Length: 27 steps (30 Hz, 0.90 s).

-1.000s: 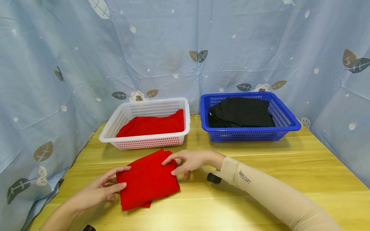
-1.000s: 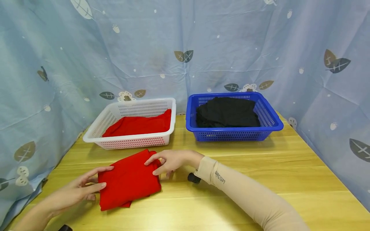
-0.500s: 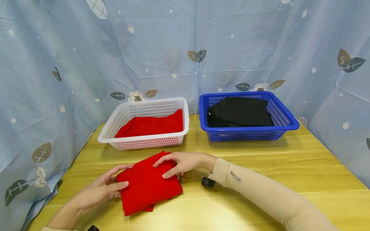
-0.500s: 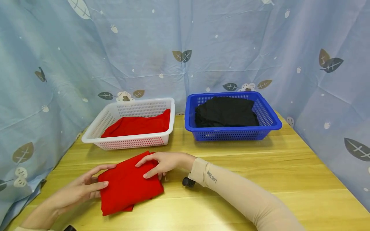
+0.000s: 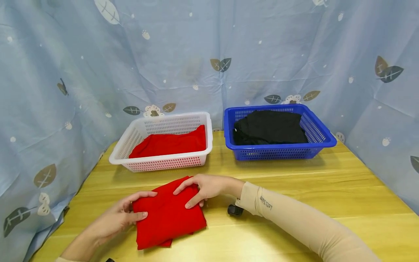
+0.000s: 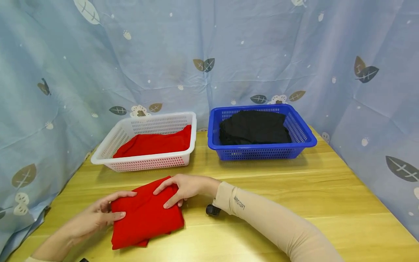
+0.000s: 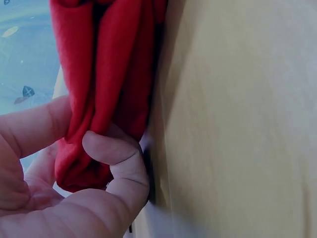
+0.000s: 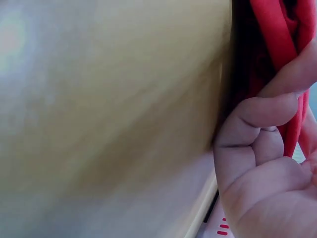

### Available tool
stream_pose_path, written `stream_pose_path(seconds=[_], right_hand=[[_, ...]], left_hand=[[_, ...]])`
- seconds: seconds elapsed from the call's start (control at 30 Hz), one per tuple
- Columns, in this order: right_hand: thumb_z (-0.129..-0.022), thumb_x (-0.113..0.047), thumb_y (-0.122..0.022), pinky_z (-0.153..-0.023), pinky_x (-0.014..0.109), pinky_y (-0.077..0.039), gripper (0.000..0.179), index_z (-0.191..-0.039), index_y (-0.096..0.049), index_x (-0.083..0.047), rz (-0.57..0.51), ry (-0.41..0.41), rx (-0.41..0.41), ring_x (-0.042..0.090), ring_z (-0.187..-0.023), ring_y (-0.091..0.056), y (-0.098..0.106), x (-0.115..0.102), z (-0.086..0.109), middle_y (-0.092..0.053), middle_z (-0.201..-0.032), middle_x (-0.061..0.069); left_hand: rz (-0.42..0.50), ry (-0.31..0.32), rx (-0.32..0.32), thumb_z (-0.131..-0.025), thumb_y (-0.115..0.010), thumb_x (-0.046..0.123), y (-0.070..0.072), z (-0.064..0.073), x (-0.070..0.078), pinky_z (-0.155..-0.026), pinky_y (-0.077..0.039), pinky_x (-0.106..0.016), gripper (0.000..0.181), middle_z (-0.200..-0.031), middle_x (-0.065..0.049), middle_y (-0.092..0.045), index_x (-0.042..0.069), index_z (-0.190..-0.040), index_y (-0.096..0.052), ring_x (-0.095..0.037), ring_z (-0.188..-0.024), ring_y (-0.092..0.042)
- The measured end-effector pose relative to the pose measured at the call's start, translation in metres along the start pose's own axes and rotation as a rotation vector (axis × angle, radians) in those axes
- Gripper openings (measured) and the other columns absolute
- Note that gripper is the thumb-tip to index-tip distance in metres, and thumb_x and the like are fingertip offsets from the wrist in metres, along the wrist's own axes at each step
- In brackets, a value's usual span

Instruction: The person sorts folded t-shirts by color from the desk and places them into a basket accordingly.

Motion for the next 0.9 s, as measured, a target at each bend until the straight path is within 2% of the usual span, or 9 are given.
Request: stream_pose_path(seconds=[0.1, 0.2, 0.33, 0.37, 0.43, 0.53, 0.6, 0.8, 0.9], right_hand=[[-0.095, -0.017, -0.083, -0.062, 0.024, -0.056, 0.05, -0.143, -0.069, -0.023, 0.006, 0.008, -0.01, 0.017, -0.061, -0.06, -0.002, -0.002, 0.002, -0.065, -0.121, -0.006], [-0.096, -0.018, -0.082, -0.061, 0.024, -0.055, 0.05, -0.143, -0.068, -0.024, 0.023, 0.024, -0.016, 0.017, -0.06, -0.059, -0.004, -0.005, 0.004, -0.066, -0.12, -0.008], [-0.097, -0.02, -0.081, -0.058, 0.025, -0.053, 0.05, -0.145, -0.067, -0.026, 0.033, 0.048, -0.029, 0.018, -0.059, -0.056, -0.004, -0.009, 0.006, -0.065, -0.123, -0.011], [-0.097, -0.02, -0.081, -0.057, 0.025, -0.053, 0.051, -0.145, -0.067, -0.026, 0.033, 0.054, -0.029, 0.019, -0.059, -0.055, -0.004, -0.009, 0.007, -0.065, -0.125, -0.012], [-0.097, -0.021, -0.081, -0.058, 0.026, -0.052, 0.051, -0.146, -0.066, -0.027, 0.039, 0.066, -0.021, 0.02, -0.06, -0.055, -0.002, -0.011, 0.008, -0.064, -0.128, -0.013], [-0.098, -0.022, -0.08, -0.06, 0.026, -0.051, 0.052, -0.147, -0.066, -0.029, 0.054, 0.08, -0.003, 0.022, -0.06, -0.056, 0.001, -0.013, 0.01, -0.063, -0.131, -0.014], [-0.098, -0.022, -0.081, -0.061, 0.027, -0.052, 0.052, -0.147, -0.065, -0.03, 0.059, 0.085, 0.01, 0.024, -0.061, -0.057, 0.003, -0.014, 0.011, -0.063, -0.132, -0.015], [-0.096, -0.021, -0.082, -0.062, 0.029, -0.053, 0.053, -0.146, -0.067, -0.031, 0.043, 0.102, 0.056, 0.026, -0.061, -0.058, 0.008, -0.018, 0.016, -0.063, -0.135, -0.013], [-0.096, -0.022, -0.083, -0.063, 0.031, -0.055, 0.053, -0.145, -0.067, -0.032, 0.045, 0.108, 0.077, 0.028, -0.061, -0.059, 0.01, -0.022, 0.02, -0.063, -0.137, -0.011]], left_hand=[[0.008, -0.002, 0.007, -0.106, -0.064, 0.01, -0.001, 0.001, -0.001, -0.056, -0.038, -0.025, 0.052, -0.116, -0.003, -0.059, 0.018, -0.156, -0.052, -0.019, -0.057, -0.036], [0.021, -0.019, -0.01, -0.106, -0.063, 0.009, -0.003, 0.003, 0.002, -0.048, -0.024, -0.03, 0.044, -0.099, 0.001, -0.062, 0.021, -0.148, -0.059, -0.028, -0.05, -0.016], [0.036, -0.032, -0.046, -0.108, -0.06, 0.008, -0.006, 0.004, 0.006, -0.047, -0.019, -0.033, 0.036, -0.076, 0.008, -0.054, 0.025, -0.14, -0.064, -0.028, -0.049, -0.015], [0.034, -0.032, -0.045, -0.108, -0.06, 0.009, -0.006, 0.005, 0.007, -0.046, -0.02, -0.031, 0.036, -0.078, 0.009, -0.056, 0.025, -0.14, -0.065, -0.025, -0.048, -0.017], [0.039, -0.031, -0.041, -0.11, -0.058, 0.012, -0.004, 0.006, 0.009, -0.051, -0.038, -0.025, 0.037, -0.093, 0.012, -0.064, 0.022, -0.144, -0.066, -0.015, -0.053, -0.041], [0.031, -0.038, -0.008, -0.111, -0.057, 0.016, -0.002, 0.007, 0.012, -0.081, -0.06, -0.025, 0.04, -0.137, 0.007, -0.064, 0.015, -0.151, -0.063, -0.005, -0.095, -0.068], [0.031, -0.041, 0.018, -0.111, -0.057, 0.017, -0.001, 0.008, 0.014, -0.1, -0.06, -0.031, 0.042, -0.154, 0.005, -0.054, 0.011, -0.153, -0.06, -0.009, -0.124, -0.065], [-0.032, -0.022, 0.17, -0.107, -0.067, 0.021, 0.002, 0.01, 0.021, -0.098, -0.058, -0.029, 0.046, -0.153, 0.007, -0.055, 0.013, -0.151, -0.062, -0.011, -0.126, -0.059], [-0.078, -0.016, 0.247, -0.101, -0.075, 0.022, 0.001, 0.012, 0.028, -0.092, -0.057, -0.03, 0.051, -0.153, 0.0, -0.055, 0.014, -0.15, -0.064, -0.019, -0.124, -0.055]])
Point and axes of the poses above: each hand's wrist, its own z-axis away from the middle knuckle, its own y-axis out of the back of the hand, x = y × z, the point moved 8 cm from there along -z, towards the middle knuckle
